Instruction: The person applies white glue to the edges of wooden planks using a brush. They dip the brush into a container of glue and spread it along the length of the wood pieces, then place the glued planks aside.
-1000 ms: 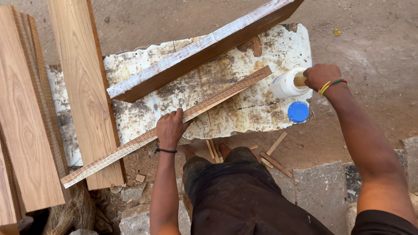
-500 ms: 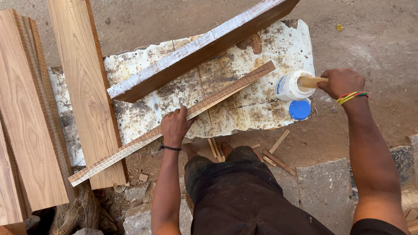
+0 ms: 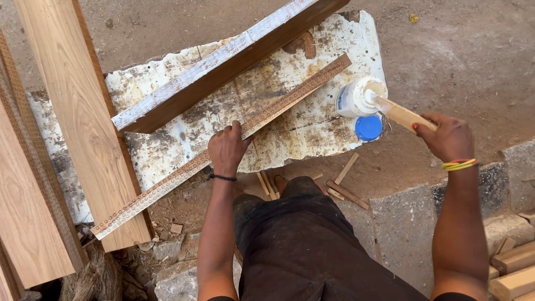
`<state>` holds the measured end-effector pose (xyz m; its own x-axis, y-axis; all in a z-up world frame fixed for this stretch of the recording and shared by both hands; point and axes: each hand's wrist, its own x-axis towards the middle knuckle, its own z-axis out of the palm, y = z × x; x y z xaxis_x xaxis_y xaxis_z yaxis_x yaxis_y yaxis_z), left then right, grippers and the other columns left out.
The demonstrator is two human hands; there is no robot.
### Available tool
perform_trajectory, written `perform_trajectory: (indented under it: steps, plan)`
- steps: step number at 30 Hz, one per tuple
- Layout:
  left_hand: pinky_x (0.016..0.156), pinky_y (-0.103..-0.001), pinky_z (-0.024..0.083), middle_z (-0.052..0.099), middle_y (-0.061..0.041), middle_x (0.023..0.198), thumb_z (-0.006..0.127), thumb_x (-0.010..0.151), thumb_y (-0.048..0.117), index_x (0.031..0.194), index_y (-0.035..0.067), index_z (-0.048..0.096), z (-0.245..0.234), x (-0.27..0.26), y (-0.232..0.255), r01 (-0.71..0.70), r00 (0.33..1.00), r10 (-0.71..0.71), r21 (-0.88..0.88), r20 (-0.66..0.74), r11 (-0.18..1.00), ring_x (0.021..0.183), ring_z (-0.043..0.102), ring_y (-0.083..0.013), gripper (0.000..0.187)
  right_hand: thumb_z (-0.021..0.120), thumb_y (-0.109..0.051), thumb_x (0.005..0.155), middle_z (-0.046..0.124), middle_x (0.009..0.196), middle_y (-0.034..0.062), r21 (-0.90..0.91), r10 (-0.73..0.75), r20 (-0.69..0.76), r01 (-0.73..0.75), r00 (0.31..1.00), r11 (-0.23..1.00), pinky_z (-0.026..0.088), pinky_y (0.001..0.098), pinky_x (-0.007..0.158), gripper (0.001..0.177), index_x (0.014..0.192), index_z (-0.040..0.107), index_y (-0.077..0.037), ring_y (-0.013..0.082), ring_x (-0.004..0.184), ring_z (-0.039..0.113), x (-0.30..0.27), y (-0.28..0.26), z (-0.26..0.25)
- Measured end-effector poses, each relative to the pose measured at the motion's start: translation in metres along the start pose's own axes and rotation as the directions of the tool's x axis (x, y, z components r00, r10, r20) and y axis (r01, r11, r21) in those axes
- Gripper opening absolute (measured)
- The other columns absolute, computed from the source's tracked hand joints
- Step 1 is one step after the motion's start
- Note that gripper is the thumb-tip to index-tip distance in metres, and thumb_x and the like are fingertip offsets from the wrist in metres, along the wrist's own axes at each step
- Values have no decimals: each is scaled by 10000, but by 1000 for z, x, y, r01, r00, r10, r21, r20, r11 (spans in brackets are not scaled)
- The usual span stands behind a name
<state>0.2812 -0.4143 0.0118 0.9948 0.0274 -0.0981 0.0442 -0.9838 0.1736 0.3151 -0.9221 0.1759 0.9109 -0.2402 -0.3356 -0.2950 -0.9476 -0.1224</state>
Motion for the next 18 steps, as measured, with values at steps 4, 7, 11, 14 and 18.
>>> perform_trajectory:
  steps: [4, 7, 11, 14, 18]
  plan:
    - [375, -247, 277, 568, 37, 532, 749, 763, 704, 872, 131, 593, 3, 7, 2, -16, 999, 14, 32, 40, 999, 417, 389, -83, 604, 740, -312, 954, 757, 858, 88, 426, 64, 28, -69, 998, 902, 512, 302, 554, 418, 1256, 725, -24, 134, 571, 633, -24, 16, 23]
    - [383, -251, 265, 556, 41, 542, 737, 787, 712, 888, 125, 591, 6, 12, 7, -23, 995, 20, 34, 93, 999, 415, 374, -80, 614, 735, -252, 961, 743, 843, 72, 528, 41, 53, -63, 998, 847, 488, 263, 528, 396, 1256, 708, 11, 91, 569, 596, -34, 26, 33]
    - [359, -248, 251, 539, 50, 533, 754, 775, 674, 934, 129, 597, 18, 23, 30, -45, 998, 45, -10, 43, 999, 406, 339, -78, 589, 694, -241, 994, 717, 814, 74, 674, 16, 125, -97, 992, 733, 432, 255, 499, 354, 1234, 707, 18, 81, 554, 541, -35, 36, 48]
    - [362, -252, 242, 526, 51, 535, 765, 794, 662, 926, 122, 596, 29, 29, 50, -71, 997, 72, -42, 22, 997, 411, 321, -77, 581, 676, -223, 994, 701, 804, 75, 757, -8, 189, -140, 982, 638, 411, 247, 484, 345, 1230, 698, 27, 78, 543, 526, -35, 42, 64]
    - [353, -247, 242, 520, 57, 498, 782, 785, 635, 980, 109, 611, 35, 33, 60, -99, 995, 97, -65, -22, 993, 390, 321, -70, 587, 674, -219, 993, 691, 806, 77, 831, -22, 231, -186, 973, 525, 407, 231, 483, 356, 1243, 670, 34, 75, 535, 531, -40, 50, 83]
